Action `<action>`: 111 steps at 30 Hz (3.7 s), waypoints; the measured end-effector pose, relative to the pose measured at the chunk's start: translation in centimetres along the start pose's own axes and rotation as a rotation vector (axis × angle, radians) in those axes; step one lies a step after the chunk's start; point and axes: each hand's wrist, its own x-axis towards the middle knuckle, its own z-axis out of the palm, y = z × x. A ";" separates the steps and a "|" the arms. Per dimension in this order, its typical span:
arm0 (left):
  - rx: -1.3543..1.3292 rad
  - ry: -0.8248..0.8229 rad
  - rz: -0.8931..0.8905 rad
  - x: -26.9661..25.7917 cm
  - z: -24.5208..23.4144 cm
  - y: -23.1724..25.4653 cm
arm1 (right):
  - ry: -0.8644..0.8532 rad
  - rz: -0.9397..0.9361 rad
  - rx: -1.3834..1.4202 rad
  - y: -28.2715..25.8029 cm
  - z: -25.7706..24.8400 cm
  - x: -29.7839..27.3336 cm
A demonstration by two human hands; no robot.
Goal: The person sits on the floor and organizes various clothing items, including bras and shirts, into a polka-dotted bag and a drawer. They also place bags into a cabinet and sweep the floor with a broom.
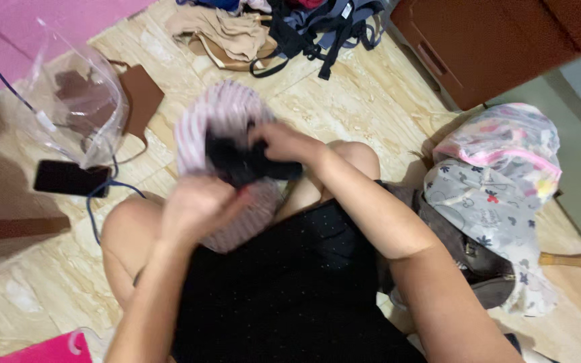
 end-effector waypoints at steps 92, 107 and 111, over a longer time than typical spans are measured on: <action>-1.311 0.531 -0.899 1.6 6.7 -16.5 | 0.352 0.167 -0.909 14.1 -8.6 25.8; -1.337 0.515 -0.667 7.6 1.2 -12.7 | 1.206 -0.117 -0.779 -3.5 -23.5 2.3; -0.723 0.430 -0.528 10.5 0.0 -7.9 | 1.231 -0.257 -0.621 -11.5 -22.8 -1.8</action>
